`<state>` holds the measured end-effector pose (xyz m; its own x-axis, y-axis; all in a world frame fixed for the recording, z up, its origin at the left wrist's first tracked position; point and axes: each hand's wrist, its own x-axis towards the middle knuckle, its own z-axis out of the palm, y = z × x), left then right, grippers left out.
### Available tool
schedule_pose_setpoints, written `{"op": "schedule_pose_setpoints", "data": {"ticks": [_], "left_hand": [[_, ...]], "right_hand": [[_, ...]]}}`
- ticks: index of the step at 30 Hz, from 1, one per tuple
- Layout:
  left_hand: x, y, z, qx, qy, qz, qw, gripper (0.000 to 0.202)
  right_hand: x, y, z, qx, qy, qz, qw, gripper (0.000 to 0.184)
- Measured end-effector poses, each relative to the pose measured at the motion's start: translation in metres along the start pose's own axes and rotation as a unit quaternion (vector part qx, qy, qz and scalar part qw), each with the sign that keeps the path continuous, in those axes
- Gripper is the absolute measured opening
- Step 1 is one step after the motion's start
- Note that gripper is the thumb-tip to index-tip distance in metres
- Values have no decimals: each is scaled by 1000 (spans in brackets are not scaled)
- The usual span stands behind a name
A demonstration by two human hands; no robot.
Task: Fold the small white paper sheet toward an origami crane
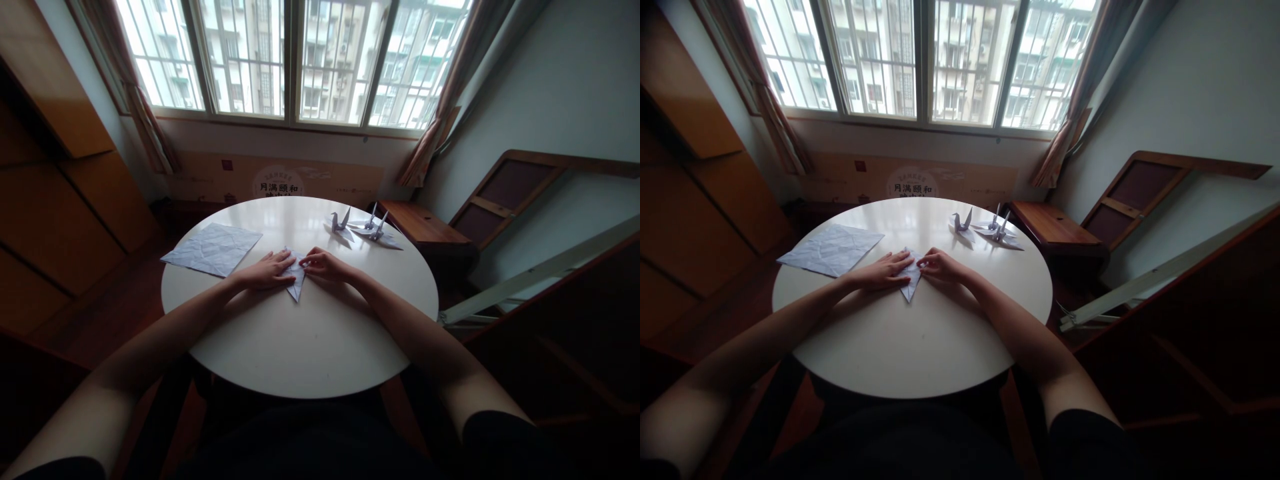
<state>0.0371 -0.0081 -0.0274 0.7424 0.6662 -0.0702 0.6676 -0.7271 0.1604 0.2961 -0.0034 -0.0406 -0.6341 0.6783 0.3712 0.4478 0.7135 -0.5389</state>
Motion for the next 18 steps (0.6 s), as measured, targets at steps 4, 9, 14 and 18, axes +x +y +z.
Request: {"op": "schedule_pose_setpoints", "data": {"ticks": [4, 9, 14, 18], "left_hand": [[-1, 0, -1, -6, -5, 1, 1000, 78], [0, 1, -1, -6, -10, -1, 1000, 76], [0, 0, -1, -7, -6, 0, 1000, 77], [-1, 1, -1, -13, -5, 1, 1000, 78]], "right_hand": [[0, 0, 0, 2, -2, -2, 1000, 26], [0, -1, 0, 3, -6, 2, 1000, 27], [0, 0, 0, 6, -2, 5, 1000, 26], [0, -1, -1, 6, -1, 4, 1000, 26]]}}
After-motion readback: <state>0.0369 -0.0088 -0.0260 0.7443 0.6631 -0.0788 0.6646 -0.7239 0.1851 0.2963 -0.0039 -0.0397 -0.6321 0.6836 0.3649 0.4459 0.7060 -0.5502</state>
